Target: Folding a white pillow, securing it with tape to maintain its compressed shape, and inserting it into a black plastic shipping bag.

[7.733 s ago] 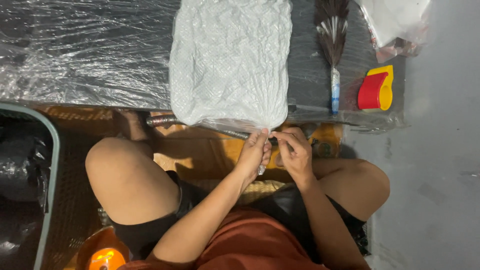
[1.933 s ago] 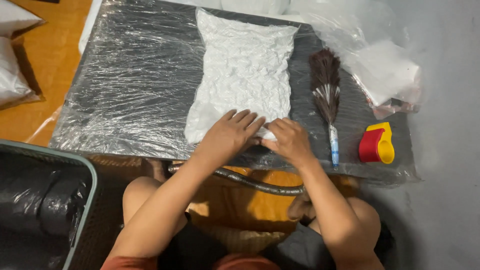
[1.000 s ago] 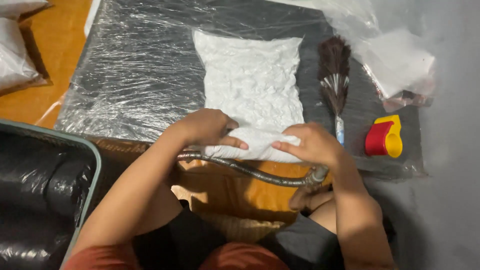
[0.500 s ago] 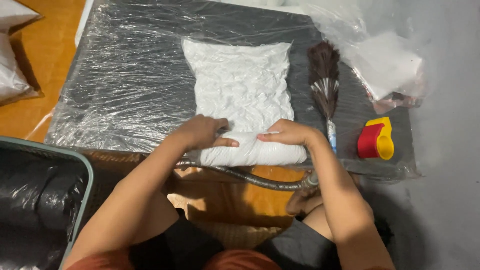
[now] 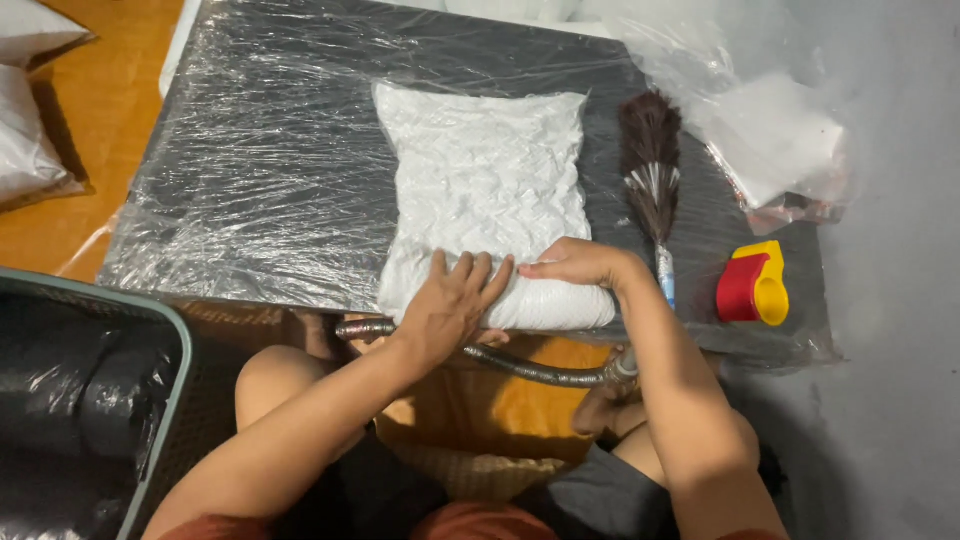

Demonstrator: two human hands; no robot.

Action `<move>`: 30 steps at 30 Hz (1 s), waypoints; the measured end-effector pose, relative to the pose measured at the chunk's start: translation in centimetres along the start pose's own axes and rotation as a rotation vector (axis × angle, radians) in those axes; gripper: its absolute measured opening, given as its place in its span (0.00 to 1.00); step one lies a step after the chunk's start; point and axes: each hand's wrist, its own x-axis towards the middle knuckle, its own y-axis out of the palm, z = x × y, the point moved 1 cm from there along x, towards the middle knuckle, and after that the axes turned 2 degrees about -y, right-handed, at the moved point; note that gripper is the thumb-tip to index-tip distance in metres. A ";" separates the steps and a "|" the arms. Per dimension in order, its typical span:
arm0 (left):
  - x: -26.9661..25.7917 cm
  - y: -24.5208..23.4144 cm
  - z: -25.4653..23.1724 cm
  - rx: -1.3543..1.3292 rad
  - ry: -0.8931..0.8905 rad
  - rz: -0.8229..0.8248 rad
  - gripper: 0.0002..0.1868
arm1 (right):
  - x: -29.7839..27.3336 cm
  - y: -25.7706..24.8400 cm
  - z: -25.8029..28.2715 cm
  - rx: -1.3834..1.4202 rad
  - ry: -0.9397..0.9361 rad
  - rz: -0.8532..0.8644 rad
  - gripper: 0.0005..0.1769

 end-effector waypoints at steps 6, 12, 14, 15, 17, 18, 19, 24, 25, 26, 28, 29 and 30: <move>0.3 0.3 0.9 -0.092 0.036 -0.176 0.52 | -2.4 0.1 2.0 0.004 0.008 -0.048 0.31; 0.8 -0.2 1.7 -0.220 0.088 -0.009 0.47 | -8.9 0.5 8.8 -0.098 -0.116 -0.193 0.32; 0.8 0.4 1.6 -0.197 0.090 -0.030 0.47 | -9.4 0.9 9.0 -0.125 -0.112 -0.224 0.31; 0.8 0.5 1.7 -0.223 0.089 -0.049 0.47 | -9.4 1.0 9.3 -0.199 -0.139 -0.267 0.32; 1.1 0.5 1.9 -0.253 0.084 -0.073 0.47 | -9.1 1.1 8.9 -0.279 -0.164 -0.308 0.32; 1.1 0.4 2.0 -0.281 0.085 -0.057 0.46 | -8.7 1.2 8.4 -0.366 -0.203 -0.348 0.32; 1.1 0.3 2.2 -0.310 0.085 -0.040 0.46 | -8.4 1.4 8.0 -0.453 -0.243 -0.388 0.32; 1.8 0.9 2.7 -0.389 0.072 -0.010 0.46 | -8.1 3.1 7.0 -0.795 -0.276 -0.577 0.32; 1.9 0.8 2.9 -0.412 0.070 0.003 0.45 | -7.4 3.8 5.7 -0.948 -0.337 -0.716 0.29; 2.0 0.1 3.2 -0.413 0.074 0.001 0.45 | -8.1 4.6 6.3 -0.949 -0.332 -0.717 0.29; 2.1 -1.1 3.8 -0.489 0.058 0.110 0.42 | -9.3 6.1 7.5 -0.955 -0.409 -0.771 0.38; 2.3 -1.2 4.0 -0.491 0.057 0.108 0.42 | -9.9 6.5 7.8 -0.957 -0.409 -0.770 0.38; 2.5 -1.2 4.1 -0.508 0.049 0.129 0.41 | -10.4 7.2 8.2 -0.997 -0.489 -0.763 0.47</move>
